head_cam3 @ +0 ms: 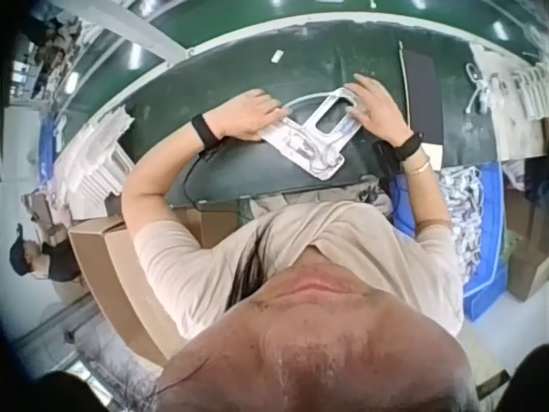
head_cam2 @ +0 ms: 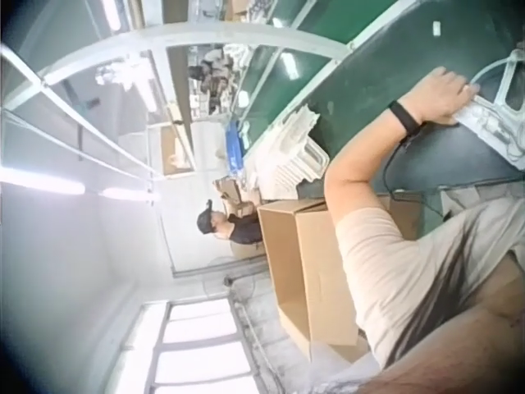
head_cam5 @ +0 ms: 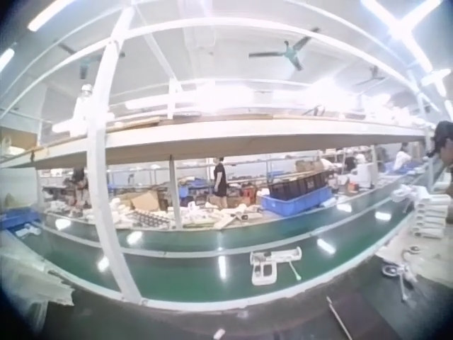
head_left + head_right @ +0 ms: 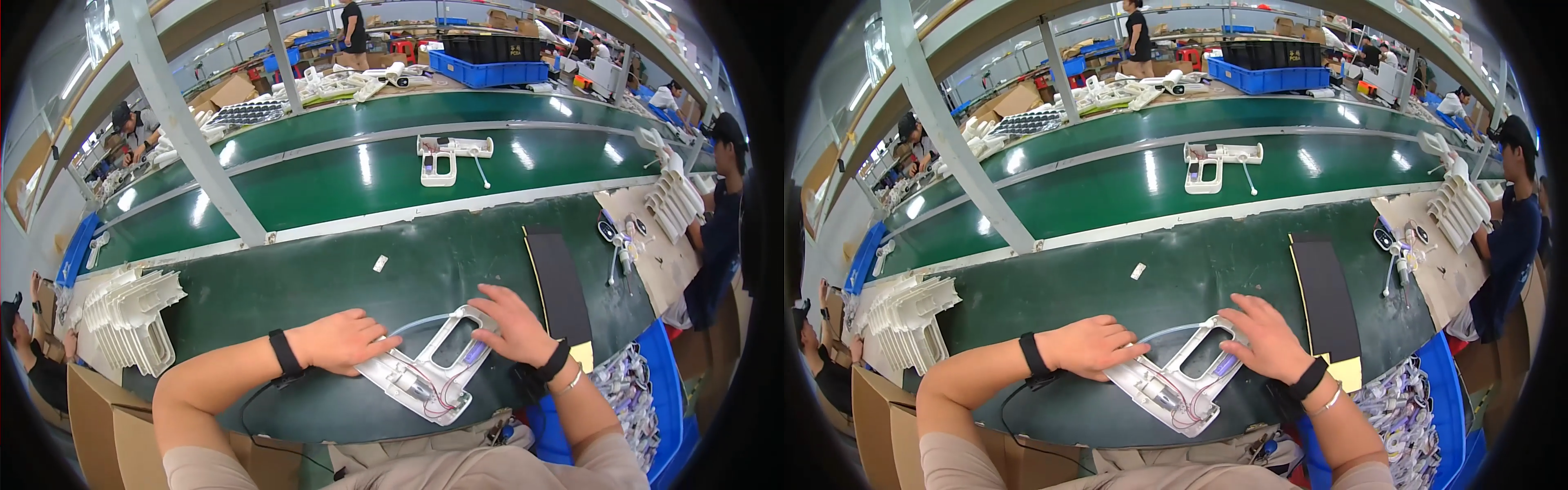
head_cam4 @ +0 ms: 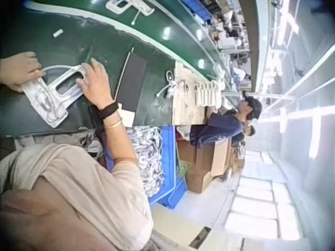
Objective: Assemble internal components, wiring, and casing for a handheld electronic device at a factory production line.
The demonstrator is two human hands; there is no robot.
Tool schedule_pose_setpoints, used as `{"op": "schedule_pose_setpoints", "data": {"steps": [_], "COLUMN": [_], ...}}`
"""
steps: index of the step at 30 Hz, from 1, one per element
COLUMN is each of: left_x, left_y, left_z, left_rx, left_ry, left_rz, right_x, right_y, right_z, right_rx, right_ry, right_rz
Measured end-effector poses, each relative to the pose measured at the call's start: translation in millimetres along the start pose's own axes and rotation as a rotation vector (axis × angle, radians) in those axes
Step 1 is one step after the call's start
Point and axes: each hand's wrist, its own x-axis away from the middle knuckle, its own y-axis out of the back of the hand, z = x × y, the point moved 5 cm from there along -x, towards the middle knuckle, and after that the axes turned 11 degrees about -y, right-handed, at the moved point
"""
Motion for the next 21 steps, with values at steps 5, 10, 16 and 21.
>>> {"op": "schedule_pose_setpoints", "data": {"steps": [5, 10, 16, 21], "left_x": [-0.3, 2.1, 64.2, 41.6], "left_y": [-6.4, 31.9, 34.7, -16.0], "left_z": [24.9, 43.7, 2.9, -81.5], "left_rx": [-0.04, -0.277, 0.105, 0.248], "left_ry": [-0.032, 0.125, 0.798, 0.862], "left_rz": [0.011, -0.119, -0.618, -0.34], "right_x": [10.1, 23.5, 50.9, 75.1], "right_y": [-22.6, -25.1, -29.9, -59.8], "right_z": [-7.5, 7.1, 43.9, 75.8], "right_rx": [-0.102, 0.009, 0.036, -0.177], "right_ry": [-0.184, -0.213, -0.271, 0.013], "right_rz": [0.246, 0.154, 0.11, 0.265]}}
